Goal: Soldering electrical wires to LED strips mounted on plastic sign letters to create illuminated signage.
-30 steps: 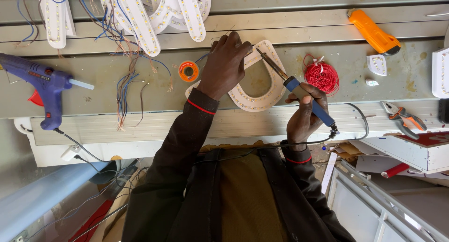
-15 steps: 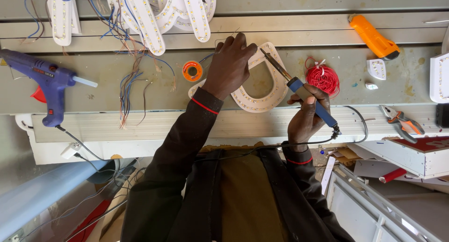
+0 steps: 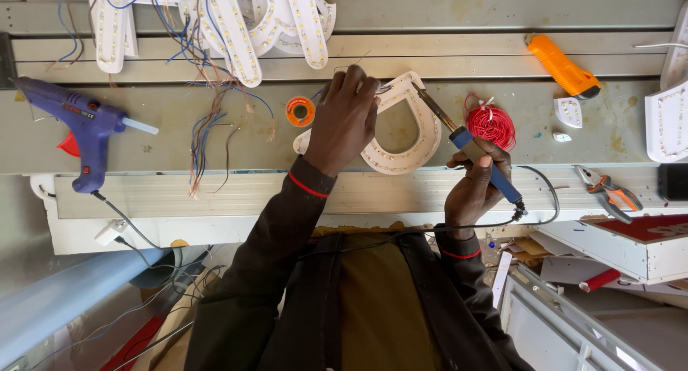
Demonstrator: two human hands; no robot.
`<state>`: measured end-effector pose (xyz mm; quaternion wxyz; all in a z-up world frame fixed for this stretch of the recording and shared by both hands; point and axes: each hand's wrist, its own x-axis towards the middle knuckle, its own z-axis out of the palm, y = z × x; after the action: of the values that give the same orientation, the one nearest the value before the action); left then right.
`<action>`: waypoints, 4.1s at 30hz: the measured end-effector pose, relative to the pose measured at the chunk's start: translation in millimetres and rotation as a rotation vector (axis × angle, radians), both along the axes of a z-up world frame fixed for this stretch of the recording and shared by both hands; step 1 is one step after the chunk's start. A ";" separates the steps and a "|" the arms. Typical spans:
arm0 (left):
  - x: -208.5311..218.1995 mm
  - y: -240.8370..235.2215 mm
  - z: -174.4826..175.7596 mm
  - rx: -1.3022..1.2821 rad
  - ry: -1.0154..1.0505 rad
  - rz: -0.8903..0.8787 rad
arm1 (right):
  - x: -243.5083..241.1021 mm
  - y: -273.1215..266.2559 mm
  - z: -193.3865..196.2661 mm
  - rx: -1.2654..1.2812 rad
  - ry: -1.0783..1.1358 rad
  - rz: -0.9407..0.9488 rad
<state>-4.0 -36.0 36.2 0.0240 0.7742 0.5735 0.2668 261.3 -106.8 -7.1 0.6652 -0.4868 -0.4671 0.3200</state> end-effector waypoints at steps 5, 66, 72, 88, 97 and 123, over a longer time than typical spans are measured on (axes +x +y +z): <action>-8.3 -35.0 -17.9 -0.161 0.044 -0.028 | -2.4 -3.4 4.1 0.001 -0.011 -0.014; -28.3 -88.0 -25.0 -0.114 -0.442 -0.221 | -27.4 -38.0 16.3 -0.068 0.271 0.177; -52.7 -111.1 -4.7 -0.073 -0.508 -0.157 | 7.3 -56.1 52.2 -0.006 0.424 0.226; -60.8 -112.4 14.5 -0.128 -0.570 -0.194 | -6.2 -111.6 37.9 0.088 -0.118 0.047; 13.4 -96.2 62.0 -0.077 -0.351 -0.239 | 42.1 -108.8 23.9 0.182 -0.232 -0.306; 296.0 0.0 -16.6 -0.305 -0.550 -0.402 | 201.9 -28.6 -1.3 0.225 -0.626 -0.140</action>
<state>292.0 -35.9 19.5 0.3443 0.7582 0.4152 0.3664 463.2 -135.4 -8.4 0.5595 -0.5160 -0.6463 0.0551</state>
